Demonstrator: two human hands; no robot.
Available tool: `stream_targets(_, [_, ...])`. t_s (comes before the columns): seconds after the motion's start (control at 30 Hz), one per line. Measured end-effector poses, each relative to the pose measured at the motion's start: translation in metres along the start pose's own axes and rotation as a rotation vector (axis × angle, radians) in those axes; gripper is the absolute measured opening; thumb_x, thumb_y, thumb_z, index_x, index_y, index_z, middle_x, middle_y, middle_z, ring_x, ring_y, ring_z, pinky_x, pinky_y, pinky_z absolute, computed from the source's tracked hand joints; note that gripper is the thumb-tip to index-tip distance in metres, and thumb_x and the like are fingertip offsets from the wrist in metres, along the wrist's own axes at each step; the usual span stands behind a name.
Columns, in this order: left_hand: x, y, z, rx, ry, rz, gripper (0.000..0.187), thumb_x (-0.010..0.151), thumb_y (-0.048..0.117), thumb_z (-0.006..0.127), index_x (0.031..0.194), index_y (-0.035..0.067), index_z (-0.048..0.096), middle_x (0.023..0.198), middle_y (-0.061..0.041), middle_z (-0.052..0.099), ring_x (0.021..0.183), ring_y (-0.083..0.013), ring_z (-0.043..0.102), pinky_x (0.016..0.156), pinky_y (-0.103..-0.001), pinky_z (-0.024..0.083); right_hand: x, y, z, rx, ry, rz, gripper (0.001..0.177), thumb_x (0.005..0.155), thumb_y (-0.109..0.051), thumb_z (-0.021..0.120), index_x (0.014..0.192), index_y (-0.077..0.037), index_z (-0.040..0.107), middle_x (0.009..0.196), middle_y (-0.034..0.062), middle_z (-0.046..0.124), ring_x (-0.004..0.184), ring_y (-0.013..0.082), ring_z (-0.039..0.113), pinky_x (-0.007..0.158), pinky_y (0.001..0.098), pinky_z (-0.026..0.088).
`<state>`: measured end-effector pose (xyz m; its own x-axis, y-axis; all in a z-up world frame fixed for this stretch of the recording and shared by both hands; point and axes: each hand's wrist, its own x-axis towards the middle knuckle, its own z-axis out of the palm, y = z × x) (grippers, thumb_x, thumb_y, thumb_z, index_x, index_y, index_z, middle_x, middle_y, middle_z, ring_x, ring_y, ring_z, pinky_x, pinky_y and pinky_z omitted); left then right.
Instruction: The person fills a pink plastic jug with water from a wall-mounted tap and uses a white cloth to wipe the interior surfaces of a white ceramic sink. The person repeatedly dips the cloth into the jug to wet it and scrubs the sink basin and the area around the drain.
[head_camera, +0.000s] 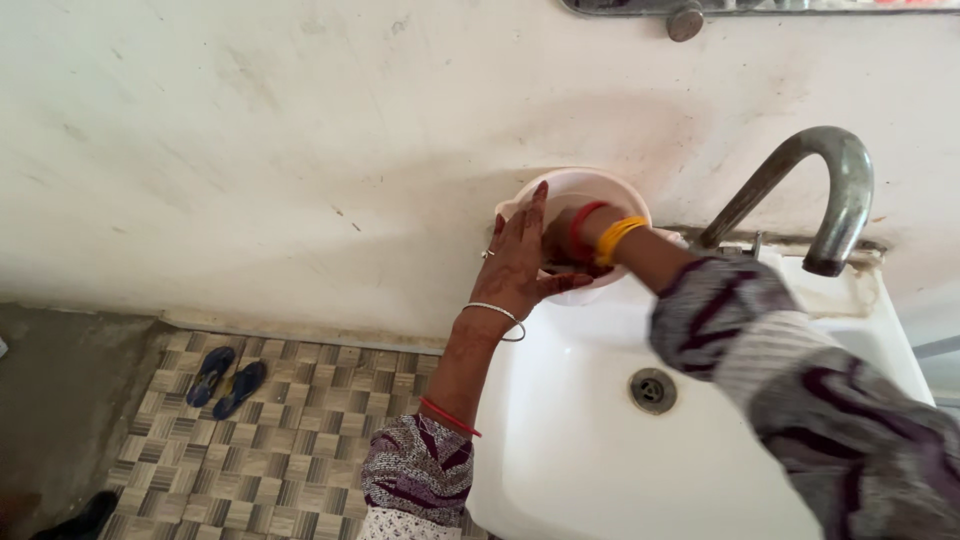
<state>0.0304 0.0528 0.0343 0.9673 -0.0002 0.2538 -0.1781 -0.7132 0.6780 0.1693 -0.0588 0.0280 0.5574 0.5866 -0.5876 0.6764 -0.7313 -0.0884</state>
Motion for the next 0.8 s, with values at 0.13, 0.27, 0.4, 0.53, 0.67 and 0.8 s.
stream_targets(0.13, [0.004, -0.003, 0.001, -0.008, 0.0, 0.03, 0.133, 0.068, 0.052, 0.089, 0.161, 0.006, 0.006, 0.162, -0.021, 0.033, 0.151, -0.0377, 0.03, 0.127, -0.052, 0.013, -0.015, 0.017, -0.036, 0.037, -0.007, 0.009, 0.045, 0.09, -0.026, 0.059, 0.134, -0.029, 0.068, 0.136, 0.0031, 0.068, 0.126, 0.0278, 0.063, 0.105, 0.0459, 0.051])
stream_targets(0.27, [0.005, -0.004, 0.002, -0.021, -0.017, 0.002, 0.135, 0.066, 0.05, 0.089, 0.161, 0.004, 0.006, 0.164, -0.02, 0.031, 0.151, -0.0378, 0.029, 0.127, -0.051, 0.014, -0.014, 0.012, -0.034, -0.103, -0.034, -0.054, 0.074, 0.064, -0.011, 0.085, 0.134, -0.027, 0.065, 0.125, 0.0015, 0.074, 0.118, 0.0251, 0.069, 0.1, 0.0406, 0.055])
stream_targets(0.4, [0.003, -0.002, 0.001, -0.024, -0.014, -0.018, 0.135, 0.066, 0.049, 0.09, 0.161, 0.002, 0.006, 0.164, -0.021, 0.028, 0.152, -0.0395, 0.026, 0.127, -0.05, 0.014, -0.003, -0.004, -0.004, -0.124, -0.026, -0.066, 0.038, 0.089, -0.024, 0.07, 0.127, -0.021, 0.07, 0.128, 0.0055, 0.07, 0.122, 0.0284, 0.063, 0.104, 0.0454, 0.048])
stream_targets(0.53, [0.002, -0.005, 0.004, -0.042, -0.02, -0.03, 0.135, 0.065, 0.049, 0.09, 0.16, 0.001, 0.007, 0.164, -0.023, 0.025, 0.152, -0.0392, 0.025, 0.126, -0.049, 0.015, 0.02, 0.001, 0.016, -0.111, 0.019, -0.118, 0.034, 0.094, -0.027, 0.066, 0.127, -0.019, 0.069, 0.128, 0.0085, 0.068, 0.121, 0.0315, 0.061, 0.104, 0.0467, 0.046])
stream_targets(0.67, [0.003, -0.018, 0.011, -0.027, 0.04, 0.092, 0.134, 0.068, 0.047, 0.093, 0.159, -0.002, 0.009, 0.162, -0.024, 0.03, 0.151, -0.0404, 0.029, 0.127, -0.052, 0.011, 0.009, 0.016, 0.002, -0.247, -0.036, -0.158, 0.03, 0.086, -0.02, 0.07, 0.115, -0.017, 0.075, 0.115, 0.0075, 0.076, 0.109, 0.027, 0.071, 0.097, 0.0398, 0.054])
stream_targets(0.8, [0.024, -0.026, 0.016, -0.013, 0.002, 0.044, 0.131, 0.066, 0.039, 0.097, 0.157, -0.003, 0.013, 0.156, -0.023, 0.04, 0.148, -0.0375, 0.037, 0.127, -0.051, 0.013, -0.045, 0.03, -0.036, 0.121, 0.482, -0.165, 0.023, 0.083, -0.01, 0.067, 0.103, -0.01, 0.08, 0.105, 0.0162, 0.075, 0.098, 0.0317, 0.073, 0.089, 0.0384, 0.058])
